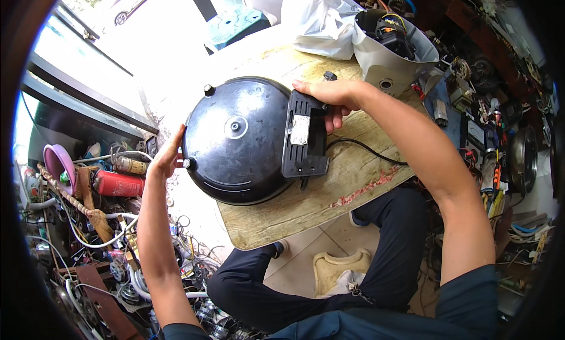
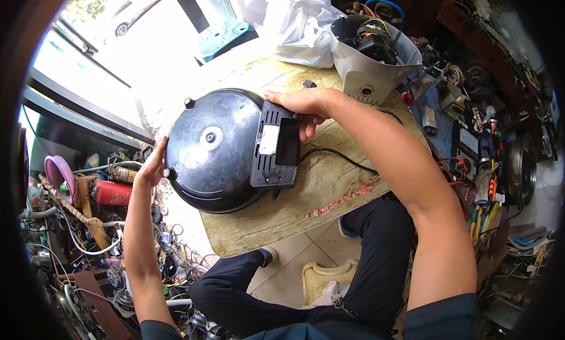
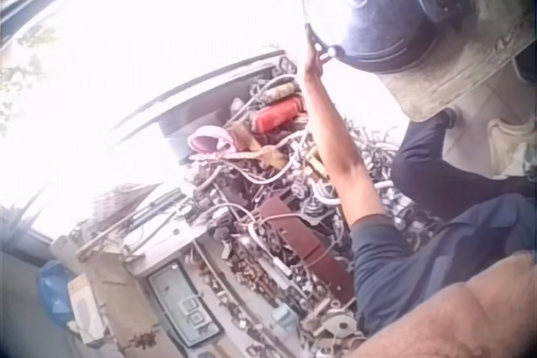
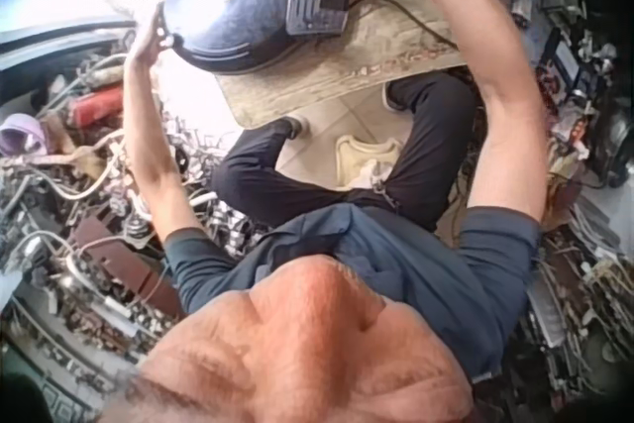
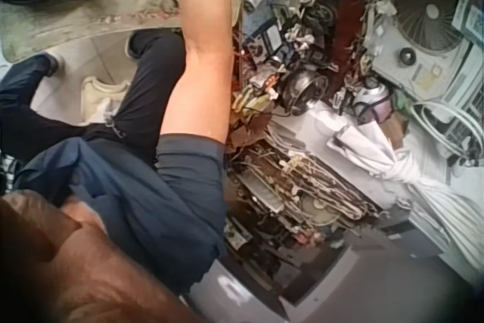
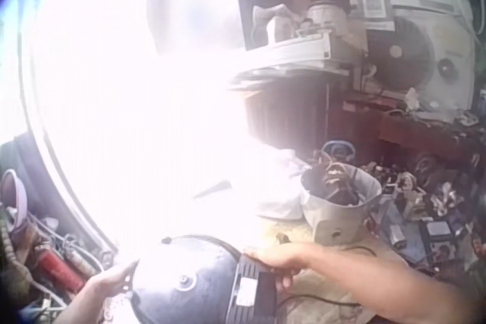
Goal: The person disassembles a black electric grill by removing screws from the base with a power drill, then uses a multimeter to test the internal wiring. They manipulate wires and components within the exposed control box and reattach the base cover.
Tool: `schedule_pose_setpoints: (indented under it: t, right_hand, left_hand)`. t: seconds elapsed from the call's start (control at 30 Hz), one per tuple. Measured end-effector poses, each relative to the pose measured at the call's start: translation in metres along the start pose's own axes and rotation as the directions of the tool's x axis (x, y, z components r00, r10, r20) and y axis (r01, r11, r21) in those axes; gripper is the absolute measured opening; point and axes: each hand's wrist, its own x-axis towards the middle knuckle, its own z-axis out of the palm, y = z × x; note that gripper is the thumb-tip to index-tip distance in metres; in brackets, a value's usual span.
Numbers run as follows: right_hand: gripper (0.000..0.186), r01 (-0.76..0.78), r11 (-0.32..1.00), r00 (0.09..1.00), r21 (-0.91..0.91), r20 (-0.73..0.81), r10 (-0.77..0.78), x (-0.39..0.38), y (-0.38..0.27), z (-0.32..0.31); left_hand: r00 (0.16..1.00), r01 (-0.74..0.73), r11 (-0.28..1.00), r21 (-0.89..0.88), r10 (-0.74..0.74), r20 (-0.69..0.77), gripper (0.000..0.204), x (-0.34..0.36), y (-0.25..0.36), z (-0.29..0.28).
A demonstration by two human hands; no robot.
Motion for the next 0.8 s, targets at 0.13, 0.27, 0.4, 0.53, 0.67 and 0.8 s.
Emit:
schedule_pose_setpoints:
  t: [0.13,0.27,0.4,0.53,0.67,0.8]
  right_hand:
    - [0.088,0.025,1.0,0.999,-0.001,0.041,-0.025,-0.009,-0.001,0.014]
    - [0.091,0.032,0.999,0.994,0.036,0.104,-0.036,-0.02,0.013,0.043]
    - [0.095,0.014,0.997,1.0,0.079,0.015,-0.016,-0.032,0.034,0.055]
    - [0.095,0.056,0.973,0.99,0.222,-0.135,-0.026,-0.032,0.045,0.062]
    - [0.087,0.287,0.856,0.881,0.43,-0.47,-0.059,-0.023,0.102,0.078]
    - [0.033,0.409,0.806,0.518,-0.428,-0.618,-0.591,-0.032,0.155,0.125]
  left_hand:
    - [0.999,0.003,1.0,0.022,-0.002,-0.051,0.091,0.0,-0.009,-0.017]
    - [0.997,-0.072,0.997,-0.016,0.072,0.006,0.088,0.025,-0.024,-0.043]
    - [0.998,-0.054,0.994,0.097,0.056,-0.015,0.09,0.034,0.004,-0.021]
    - [0.993,-0.05,0.981,0.187,0.07,-0.099,0.106,0.026,0.021,-0.015]
    - [0.952,-0.135,0.985,0.104,0.158,-0.263,0.113,-0.001,0.024,-0.004]
    - [0.629,-0.459,0.857,0.234,0.499,-0.595,0.071,-0.052,0.001,-0.004]
